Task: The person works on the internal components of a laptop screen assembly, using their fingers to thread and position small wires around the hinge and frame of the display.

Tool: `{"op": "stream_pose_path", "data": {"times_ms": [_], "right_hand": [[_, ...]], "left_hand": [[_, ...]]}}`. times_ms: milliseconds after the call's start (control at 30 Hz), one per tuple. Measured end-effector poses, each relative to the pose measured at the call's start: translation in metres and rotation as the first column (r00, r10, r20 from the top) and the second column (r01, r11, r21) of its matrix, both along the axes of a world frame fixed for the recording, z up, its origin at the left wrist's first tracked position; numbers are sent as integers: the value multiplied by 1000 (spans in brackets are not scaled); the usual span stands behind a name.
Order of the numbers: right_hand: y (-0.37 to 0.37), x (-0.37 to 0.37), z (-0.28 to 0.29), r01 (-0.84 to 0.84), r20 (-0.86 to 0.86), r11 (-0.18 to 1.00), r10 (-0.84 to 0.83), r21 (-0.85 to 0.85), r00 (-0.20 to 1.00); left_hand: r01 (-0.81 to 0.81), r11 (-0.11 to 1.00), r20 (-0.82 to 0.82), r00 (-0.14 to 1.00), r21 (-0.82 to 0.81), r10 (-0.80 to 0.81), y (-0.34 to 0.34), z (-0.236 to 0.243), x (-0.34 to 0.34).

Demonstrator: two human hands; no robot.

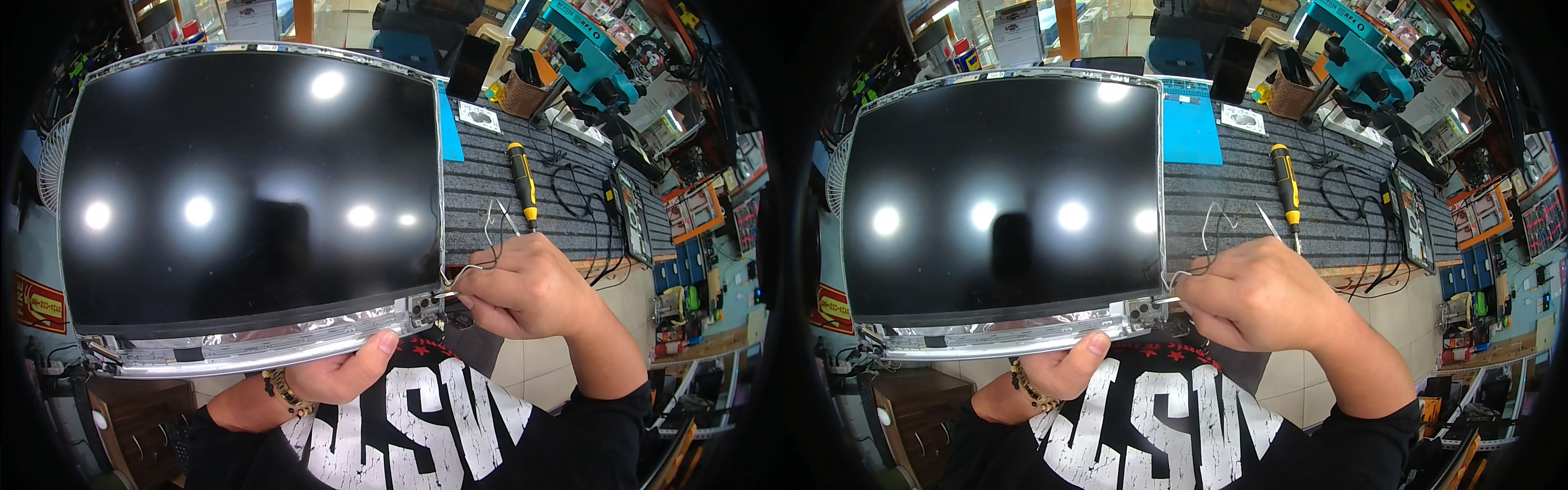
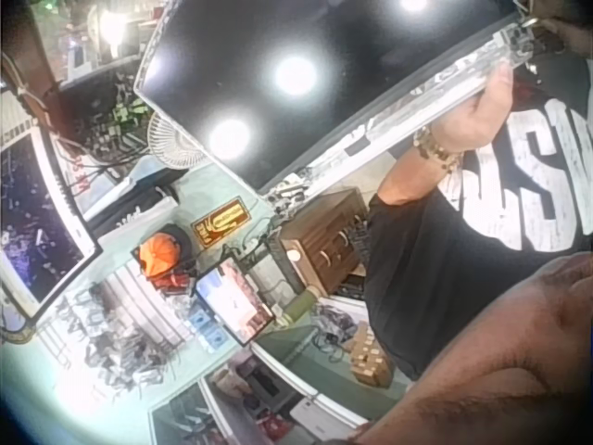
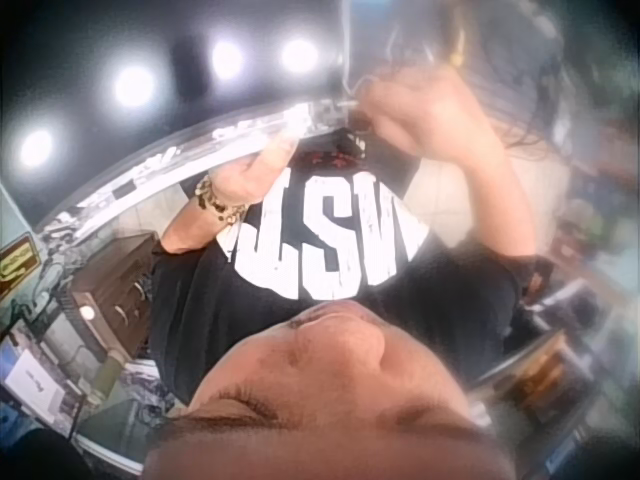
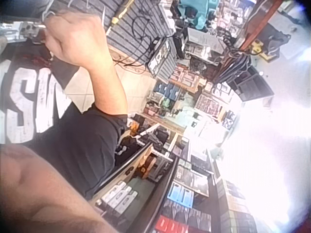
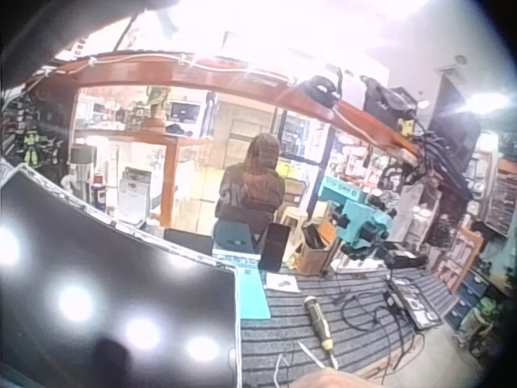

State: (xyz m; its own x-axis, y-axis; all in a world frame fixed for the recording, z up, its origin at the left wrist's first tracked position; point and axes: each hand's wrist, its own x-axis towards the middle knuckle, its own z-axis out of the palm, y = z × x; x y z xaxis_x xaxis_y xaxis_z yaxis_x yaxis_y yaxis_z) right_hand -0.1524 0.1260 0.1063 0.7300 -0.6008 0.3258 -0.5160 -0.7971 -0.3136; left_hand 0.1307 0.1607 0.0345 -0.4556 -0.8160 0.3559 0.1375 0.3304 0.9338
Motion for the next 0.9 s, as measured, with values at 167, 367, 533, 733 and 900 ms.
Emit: {"op": "stream_pose_path", "data": {"times_ms": [167,367,533,733,900], "right_hand": [[2,4,4,30,55,1000,-30,2,998],[3,3,-1,52,68,998,-53,19,996],[5,3,3,63,25,998,-63,11,998],[8,9,6,83,25,996,-83,-12,996],[8,7,4,89,1,995,-89,41,996]], "left_hand": [[4,1000,10,1000,7,-4,0,2,1],[-2,999,18,1000,-34,3,1,3,1],[8,1000,74,997,-26,-6,0,5,3],[7,1000,12,1000,-14,-7,-1,4,1],[-13,1000,-28,1000,-9,13,0,3,-2]]}}
